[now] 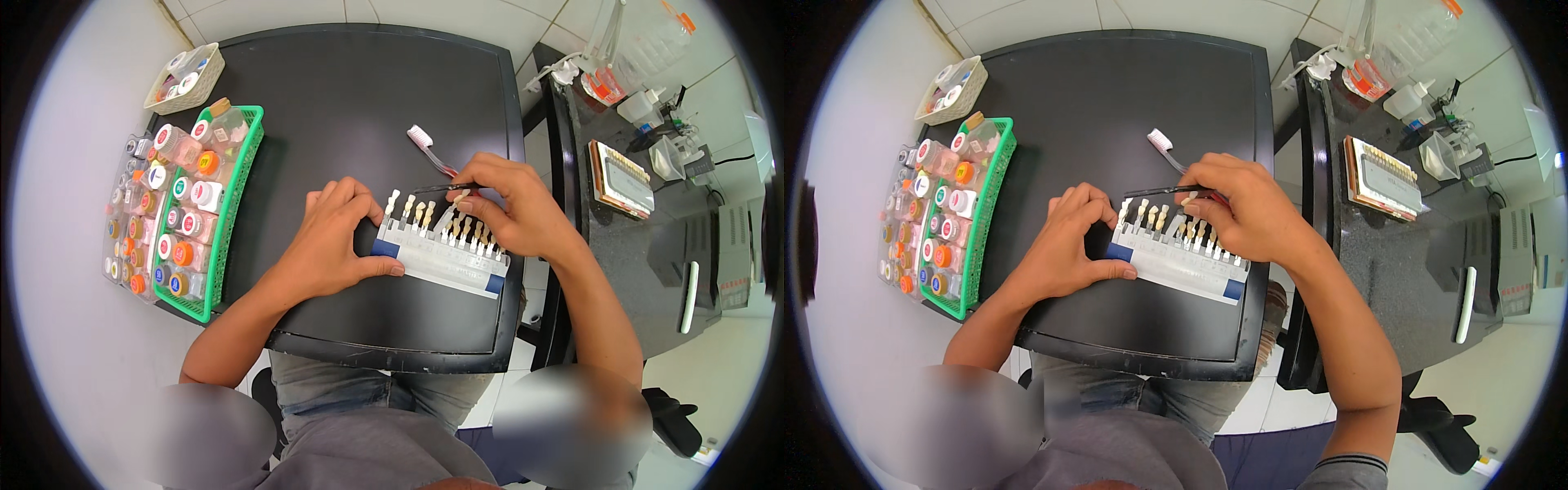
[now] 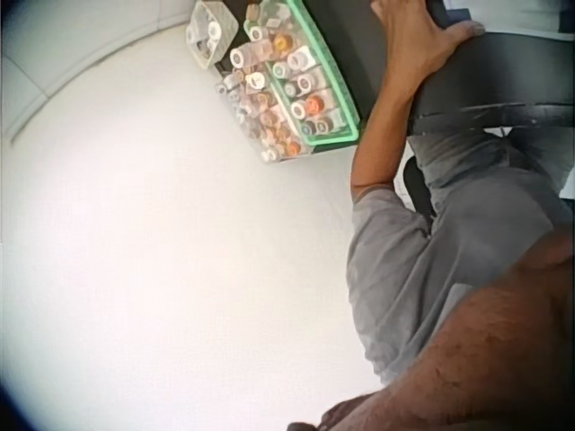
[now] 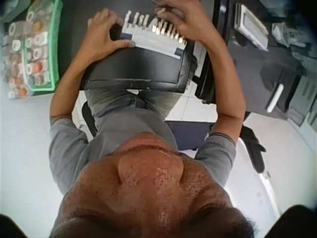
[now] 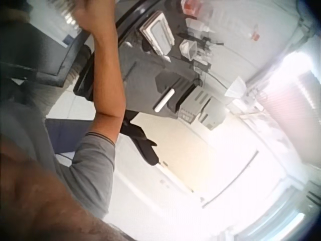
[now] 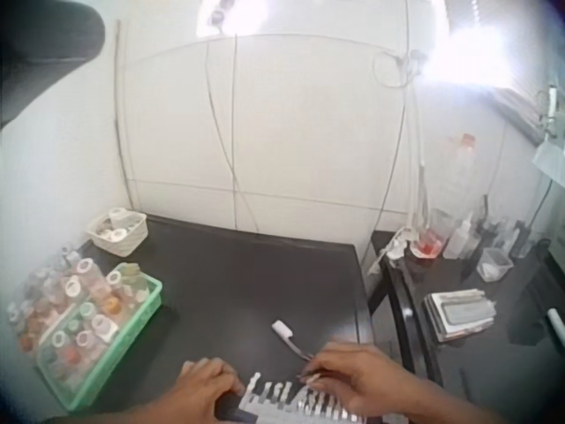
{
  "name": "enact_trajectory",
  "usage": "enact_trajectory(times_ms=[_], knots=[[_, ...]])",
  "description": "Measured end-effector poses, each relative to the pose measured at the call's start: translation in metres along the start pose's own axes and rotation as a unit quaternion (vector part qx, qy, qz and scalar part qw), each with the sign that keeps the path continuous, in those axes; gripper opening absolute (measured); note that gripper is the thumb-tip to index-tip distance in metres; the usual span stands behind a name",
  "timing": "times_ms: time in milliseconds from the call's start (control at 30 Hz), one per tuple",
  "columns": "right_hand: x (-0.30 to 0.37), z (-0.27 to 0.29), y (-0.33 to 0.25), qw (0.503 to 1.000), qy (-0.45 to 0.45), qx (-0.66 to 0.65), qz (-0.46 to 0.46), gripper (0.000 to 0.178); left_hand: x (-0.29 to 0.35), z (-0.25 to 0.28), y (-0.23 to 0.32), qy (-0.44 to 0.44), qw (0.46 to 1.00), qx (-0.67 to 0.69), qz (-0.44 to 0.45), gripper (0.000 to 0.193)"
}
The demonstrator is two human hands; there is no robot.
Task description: The person applies a stain to dental shade guides using a thin brush.
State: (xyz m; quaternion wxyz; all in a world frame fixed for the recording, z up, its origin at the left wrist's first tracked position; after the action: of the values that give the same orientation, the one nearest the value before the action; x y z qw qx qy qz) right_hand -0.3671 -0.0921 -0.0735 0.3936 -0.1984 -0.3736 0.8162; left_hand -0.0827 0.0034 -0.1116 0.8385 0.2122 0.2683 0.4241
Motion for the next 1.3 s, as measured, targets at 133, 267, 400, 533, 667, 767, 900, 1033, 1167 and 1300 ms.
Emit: enact_trajectory(times_ms=[133,267,400,533,667,767,900,1033,1167,1300], knots=[[-0.003,0.0,-0.004,0.999,-0.021,0.022,-0.019,0.013,-0.002,0.0,-0.002,-0.002,1.0,0.017,0.002,0.065],[-0.002,0.0,-0.004,0.999,-0.02,0.009,-0.023,0.012,-0.002,-0.003,-0.004,0.005,0.999,0.036,-0.009,0.066],[-0.003,0.0,-0.007,0.999,-0.022,0.021,-0.011,0.012,-0.001,-0.006,-0.005,0.019,0.998,0.057,-0.025,0.067],[0.0,-0.002,-0.007,0.999,-0.023,0.023,-0.012,0.015,-0.002,-0.007,-0.004,0.021,0.997,0.066,-0.033,0.068],[0.0,-0.003,-0.007,1.0,-0.02,0.004,-0.02,0.021,-0.001,-0.006,-0.003,0.019,0.997,0.069,-0.033,0.068],[0.002,-0.004,-0.01,0.996,-0.029,-0.047,-0.075,0.023,0.0,-0.007,-0.004,0.022,0.997,0.069,-0.032,0.068],[0.004,-0.007,-0.014,0.985,0.003,-0.123,-0.121,0.017,0.0,-0.008,-0.004,0.026,0.996,0.071,-0.038,0.069],[0.005,0.0,-0.017,0.978,0.0,-0.118,-0.172,0.015,0.0,-0.008,-0.004,0.028,0.996,0.072,-0.037,0.069],[0.004,0.0,-0.012,0.978,-0.004,-0.127,-0.168,0.014,0.0,-0.007,-0.003,0.025,0.996,0.072,-0.035,0.069],[0.004,0.003,-0.014,0.977,-0.011,-0.128,-0.17,0.014,0.0,-0.007,-0.003,0.024,0.997,0.07,-0.035,0.069]])
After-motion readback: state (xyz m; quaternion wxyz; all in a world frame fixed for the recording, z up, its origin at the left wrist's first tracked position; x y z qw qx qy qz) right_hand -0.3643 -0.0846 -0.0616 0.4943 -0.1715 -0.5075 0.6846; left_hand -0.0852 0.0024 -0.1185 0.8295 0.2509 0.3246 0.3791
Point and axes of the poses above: each hand's wrist, its own x-axis away from the middle knuckle, its own z-axis out of the back of the hand, y = z × x, the point moved 1 cm from there along -x, towards the middle knuckle, and after that the axes turned 14 degrees about -z, right-handed, at the moved point
